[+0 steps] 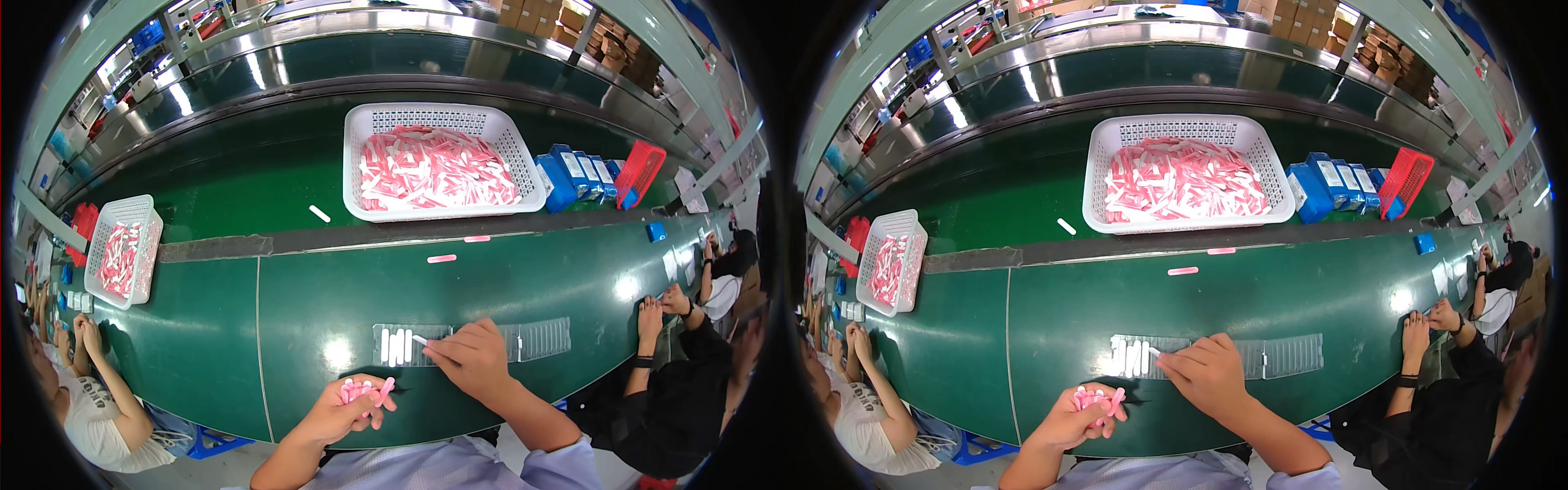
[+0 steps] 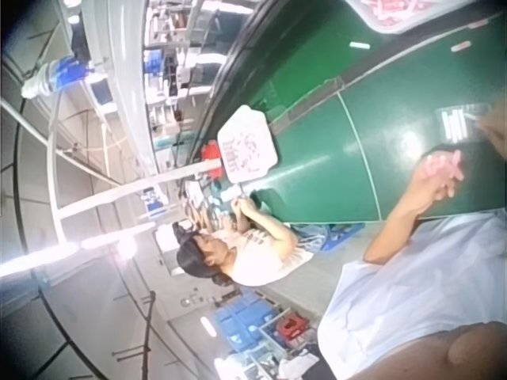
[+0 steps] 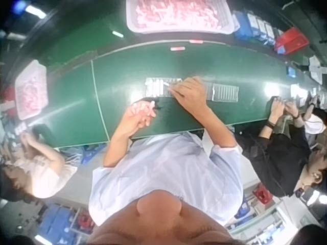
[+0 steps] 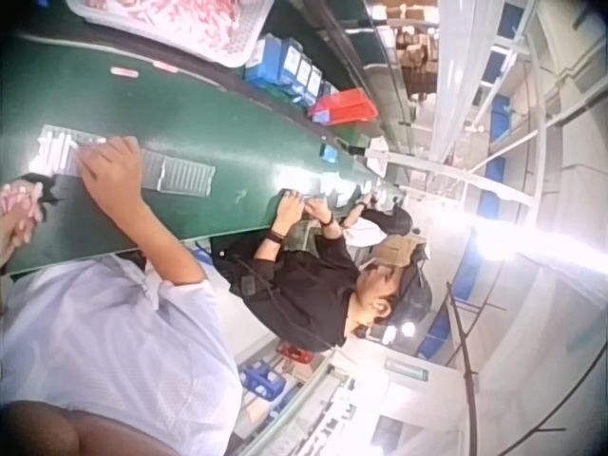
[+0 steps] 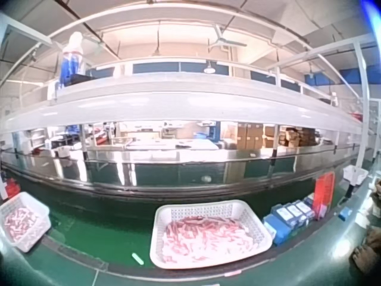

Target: The person inserts small plastic components into plastic trays by hand, filling the trays on a manufacturing assembly line.

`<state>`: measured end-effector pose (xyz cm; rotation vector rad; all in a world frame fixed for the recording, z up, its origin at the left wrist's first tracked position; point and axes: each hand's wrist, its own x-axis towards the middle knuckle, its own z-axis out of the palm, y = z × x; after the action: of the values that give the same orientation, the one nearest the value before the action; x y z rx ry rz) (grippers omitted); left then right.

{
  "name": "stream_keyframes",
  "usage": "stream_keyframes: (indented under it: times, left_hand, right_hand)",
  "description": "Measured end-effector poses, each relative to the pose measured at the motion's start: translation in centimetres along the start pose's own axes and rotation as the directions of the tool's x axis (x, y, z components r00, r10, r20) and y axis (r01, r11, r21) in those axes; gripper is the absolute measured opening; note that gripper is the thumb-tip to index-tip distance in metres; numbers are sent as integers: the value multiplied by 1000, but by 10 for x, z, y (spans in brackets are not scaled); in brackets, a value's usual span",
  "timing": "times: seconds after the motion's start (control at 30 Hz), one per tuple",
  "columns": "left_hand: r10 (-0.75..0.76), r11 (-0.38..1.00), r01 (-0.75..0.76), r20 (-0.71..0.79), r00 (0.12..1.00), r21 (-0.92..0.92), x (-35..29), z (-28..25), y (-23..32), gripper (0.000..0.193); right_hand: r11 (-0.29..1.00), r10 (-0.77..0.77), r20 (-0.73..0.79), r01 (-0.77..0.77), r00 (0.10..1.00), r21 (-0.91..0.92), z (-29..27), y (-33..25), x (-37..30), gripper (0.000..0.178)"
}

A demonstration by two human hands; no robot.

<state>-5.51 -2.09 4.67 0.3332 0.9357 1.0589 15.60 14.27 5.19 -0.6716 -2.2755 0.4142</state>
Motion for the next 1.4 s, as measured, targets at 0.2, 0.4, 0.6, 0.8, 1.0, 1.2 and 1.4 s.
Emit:
stream_keyframes:
  times: [0.2,0.4,0.6,0.8,1.0,1.2,1.4]
  left_hand:
    - [33,999,-33,-44,999,0,1,4,2,23]
    - [11,1000,-12,9,1000,17,1,1,2,28]
    - [0,1000,-1,20,1000,29,3,6,2,29]
    - [-11,998,5,76,997,70,4,19,3,29]
    - [223,867,-183,-34,974,463,2,13,2,30]
    - [445,359,-250,71,893,899,20,35,23,45]
    - [292,364,-209,101,951,908,26,36,20,54]
  right_hand:
    - [970,-70,52,80,996,-229,5,-9,-12,15]
    - [976,168,365,-102,916,-193,-3,-31,-18,30]
    - [978,189,256,-204,948,34,-21,-28,0,30]
    - [689,422,423,-587,802,425,-17,-37,-1,10]
    - [997,-34,-28,31,999,-76,-20,9,-12,11]
    - [970,-100,267,153,959,-188,-14,1,-25,25]
    - [996,-48,279,69,959,-65,-18,3,-24,25]
